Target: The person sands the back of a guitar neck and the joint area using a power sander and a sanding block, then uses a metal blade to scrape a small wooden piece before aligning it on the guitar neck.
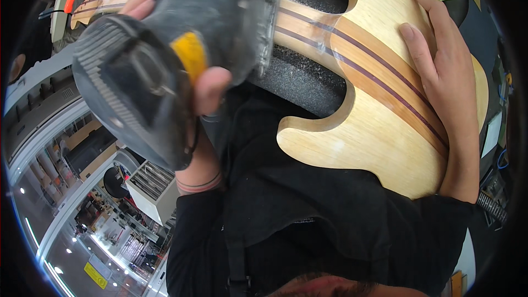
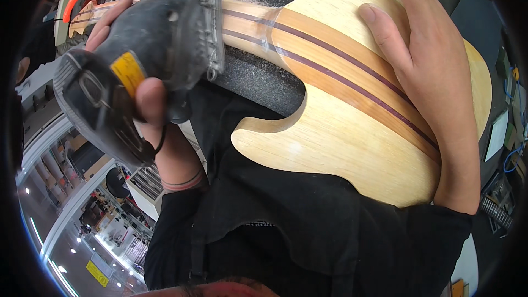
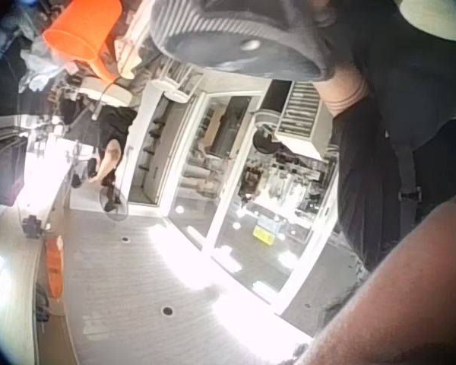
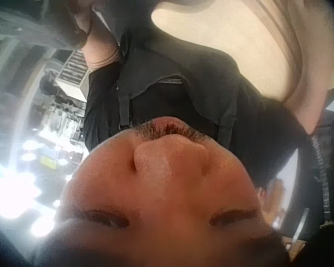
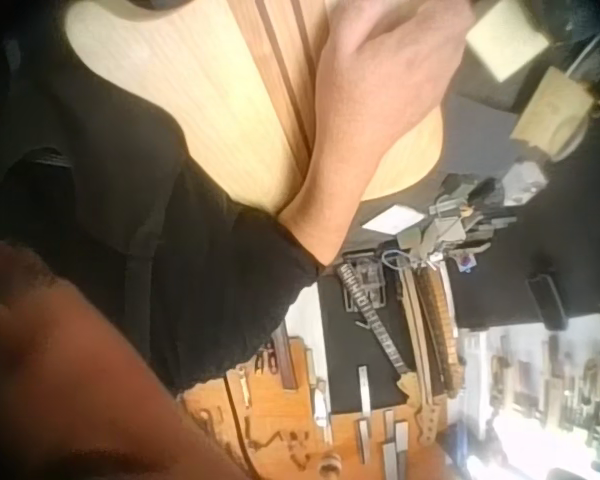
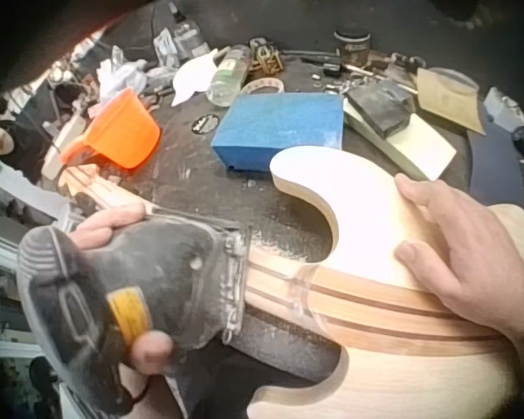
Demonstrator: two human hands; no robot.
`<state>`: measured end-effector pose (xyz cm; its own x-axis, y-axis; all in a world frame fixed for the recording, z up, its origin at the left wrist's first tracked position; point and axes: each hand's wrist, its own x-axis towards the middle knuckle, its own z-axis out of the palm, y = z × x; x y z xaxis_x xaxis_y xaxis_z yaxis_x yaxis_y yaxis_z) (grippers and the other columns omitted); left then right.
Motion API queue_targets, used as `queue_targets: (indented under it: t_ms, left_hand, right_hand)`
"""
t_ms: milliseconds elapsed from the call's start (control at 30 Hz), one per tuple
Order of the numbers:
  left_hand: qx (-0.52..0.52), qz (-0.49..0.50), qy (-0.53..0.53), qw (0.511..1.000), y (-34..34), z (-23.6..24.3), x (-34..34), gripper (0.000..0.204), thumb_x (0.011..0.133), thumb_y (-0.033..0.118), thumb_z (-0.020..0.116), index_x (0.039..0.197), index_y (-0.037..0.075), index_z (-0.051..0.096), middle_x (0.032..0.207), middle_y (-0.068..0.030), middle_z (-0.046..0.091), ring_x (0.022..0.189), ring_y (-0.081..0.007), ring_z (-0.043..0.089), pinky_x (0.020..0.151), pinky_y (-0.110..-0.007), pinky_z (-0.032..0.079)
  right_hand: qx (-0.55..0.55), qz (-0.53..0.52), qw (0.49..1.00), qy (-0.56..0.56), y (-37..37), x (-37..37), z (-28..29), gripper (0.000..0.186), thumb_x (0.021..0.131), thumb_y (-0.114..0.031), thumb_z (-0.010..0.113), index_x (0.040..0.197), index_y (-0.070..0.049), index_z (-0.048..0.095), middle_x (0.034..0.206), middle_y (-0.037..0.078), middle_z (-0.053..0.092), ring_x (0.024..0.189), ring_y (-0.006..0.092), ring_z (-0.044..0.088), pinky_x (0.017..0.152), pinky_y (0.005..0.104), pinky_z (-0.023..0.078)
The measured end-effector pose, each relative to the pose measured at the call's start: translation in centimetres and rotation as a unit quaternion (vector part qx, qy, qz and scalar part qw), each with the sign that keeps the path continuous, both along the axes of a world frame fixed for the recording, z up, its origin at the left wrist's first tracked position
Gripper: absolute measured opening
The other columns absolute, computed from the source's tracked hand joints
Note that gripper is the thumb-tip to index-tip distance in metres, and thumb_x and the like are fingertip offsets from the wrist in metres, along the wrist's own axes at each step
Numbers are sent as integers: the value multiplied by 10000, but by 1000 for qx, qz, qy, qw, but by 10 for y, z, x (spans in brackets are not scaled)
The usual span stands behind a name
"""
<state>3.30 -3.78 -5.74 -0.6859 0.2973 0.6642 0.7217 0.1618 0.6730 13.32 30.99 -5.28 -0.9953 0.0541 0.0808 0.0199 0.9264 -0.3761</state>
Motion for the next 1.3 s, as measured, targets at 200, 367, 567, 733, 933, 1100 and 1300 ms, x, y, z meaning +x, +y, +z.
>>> queue_targets:
  t_ms: [200, 367, 567, 733, 933, 1100, 1300]
  left_hand:
    - [14, 48, 33, 998, 20, -4, 13, 965, 870, 602, 892, 1506, -7, 498, 1397, -359, 649, 1270, -448, 683, 1115, -543, 562]
    - [-59, 19, 53, 997, 15, 3, 6, 1007, 863, 651, 872, 1493, -54, 526, 1364, -301, 681, 1247, -369, 700, 1090, -484, 569]
    - [-90, 58, -91, 990, 0, 21, 0, 1030, 887, 692, 793, 1493, -103, 547, 1289, -188, 719, 1168, -253, 713, 1032, -394, 565]
    - [-259, 25, 59, 964, 10, 47, -1, 987, 873, 661, 826, 1489, -69, 577, 1243, -189, 747, 1160, -253, 711, 1049, -424, 547]
    - [-134, 18, -45, 990, -1, 30, -14, 924, 913, 607, 808, 1488, -81, 582, 1243, -161, 753, 1161, -240, 713, 1047, -377, 541]
    - [-233, 27, -7, 972, 16, 49, -2, 855, 906, 541, 834, 1476, -52, 600, 1280, -145, 723, 1112, -227, 714, 1017, -365, 553]
    - [-101, 160, -38, 981, 56, 36, 21, 838, 805, 388, 959, 1438, -24, 596, 1137, -145, 732, 1023, -230, 740, 896, -356, 622]
  right_hand:
    - [-7, -2, 1000, -9, -3, -1, 3, 532, 1125, -410, 582, 1616, -205, 577, 1287, 182, 774, 974, 254, 799, 902, 399, 638]
    - [-15, -9, 1000, -18, 1, 1, -3, 534, 1125, -401, 581, 1619, -200, 574, 1281, 183, 774, 969, 245, 798, 893, 392, 635]
    - [-22, 1, 1000, -12, -4, -2, 2, 539, 1124, -404, 582, 1623, -201, 568, 1290, 186, 773, 972, 244, 799, 897, 390, 634]
    - [-31, -11, 999, -20, 0, 1, -2, 541, 1124, -413, 581, 1621, -199, 569, 1308, 185, 771, 991, 255, 802, 918, 400, 637]
    - [-10, 1, 1000, -1, 0, 0, -3, 551, 1119, -430, 586, 1619, -200, 568, 1324, 190, 768, 1003, 259, 804, 922, 405, 643]
    - [-24, -5, 1000, -15, 2, 0, -3, 549, 1119, -433, 587, 1615, -198, 572, 1330, 191, 766, 1013, 261, 804, 929, 408, 642]
    - [-12, 7, 1000, 2, 2, -1, -3, 539, 1121, -420, 587, 1611, -197, 576, 1335, 192, 762, 1028, 271, 800, 940, 413, 638]
